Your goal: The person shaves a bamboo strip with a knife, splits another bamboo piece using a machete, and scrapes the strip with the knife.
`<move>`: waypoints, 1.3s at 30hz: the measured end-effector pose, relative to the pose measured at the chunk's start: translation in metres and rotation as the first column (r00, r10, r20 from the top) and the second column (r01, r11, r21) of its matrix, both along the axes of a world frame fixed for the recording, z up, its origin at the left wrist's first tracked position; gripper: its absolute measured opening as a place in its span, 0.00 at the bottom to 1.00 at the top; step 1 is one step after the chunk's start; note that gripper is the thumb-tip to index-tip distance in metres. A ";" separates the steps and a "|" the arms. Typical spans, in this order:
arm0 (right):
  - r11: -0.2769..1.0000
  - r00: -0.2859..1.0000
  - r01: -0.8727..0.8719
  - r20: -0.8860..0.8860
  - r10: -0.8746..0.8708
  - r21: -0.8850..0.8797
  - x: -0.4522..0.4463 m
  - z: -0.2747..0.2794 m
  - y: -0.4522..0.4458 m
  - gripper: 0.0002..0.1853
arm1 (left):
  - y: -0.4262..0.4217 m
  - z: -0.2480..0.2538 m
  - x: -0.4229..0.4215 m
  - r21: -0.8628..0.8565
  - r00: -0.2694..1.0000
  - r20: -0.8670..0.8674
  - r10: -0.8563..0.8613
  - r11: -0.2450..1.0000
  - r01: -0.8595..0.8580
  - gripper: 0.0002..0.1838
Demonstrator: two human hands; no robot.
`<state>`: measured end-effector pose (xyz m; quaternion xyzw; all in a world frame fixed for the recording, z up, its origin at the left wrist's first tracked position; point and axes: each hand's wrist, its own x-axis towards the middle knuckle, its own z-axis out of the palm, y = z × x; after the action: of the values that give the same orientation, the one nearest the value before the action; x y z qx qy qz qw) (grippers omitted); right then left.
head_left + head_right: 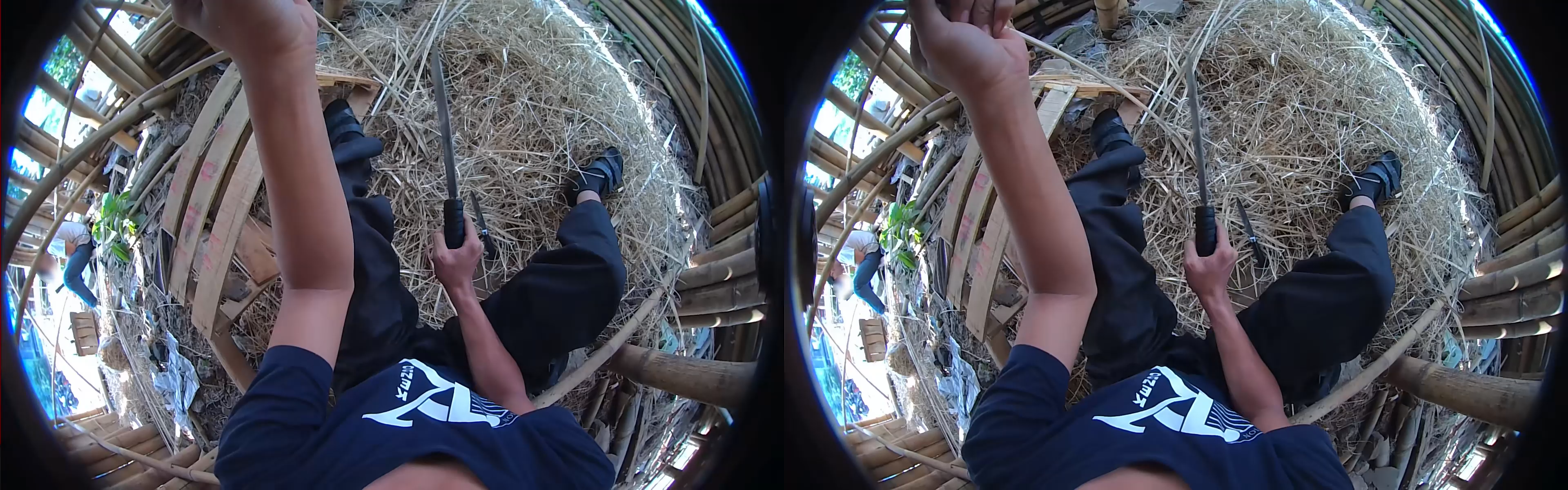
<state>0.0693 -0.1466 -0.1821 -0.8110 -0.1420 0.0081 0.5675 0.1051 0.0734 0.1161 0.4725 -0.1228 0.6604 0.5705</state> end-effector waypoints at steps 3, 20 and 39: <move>0.997 0.996 -0.044 0.085 0.039 0.057 -0.009 0.001 0.003 0.17 | 0.006 -0.005 0.002 -0.056 0.987 0.086 -0.138 0.988 0.144 0.21; 0.993 0.989 -0.118 0.090 0.116 0.020 -0.010 -0.013 0.005 0.20 | -0.002 -0.006 -0.006 0.106 0.985 0.099 -0.141 0.986 0.130 0.17; 0.994 0.996 -0.087 0.009 0.088 -0.058 0.000 -0.022 0.002 0.21 | 0.016 -0.011 -0.016 -0.162 0.648 0.409 -0.643 0.648 0.745 0.20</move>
<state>0.0694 -0.1449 -0.2043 -0.8201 -0.1804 0.0325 0.5421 0.0892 0.0899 0.1054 0.1780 -0.2782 0.4636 0.8221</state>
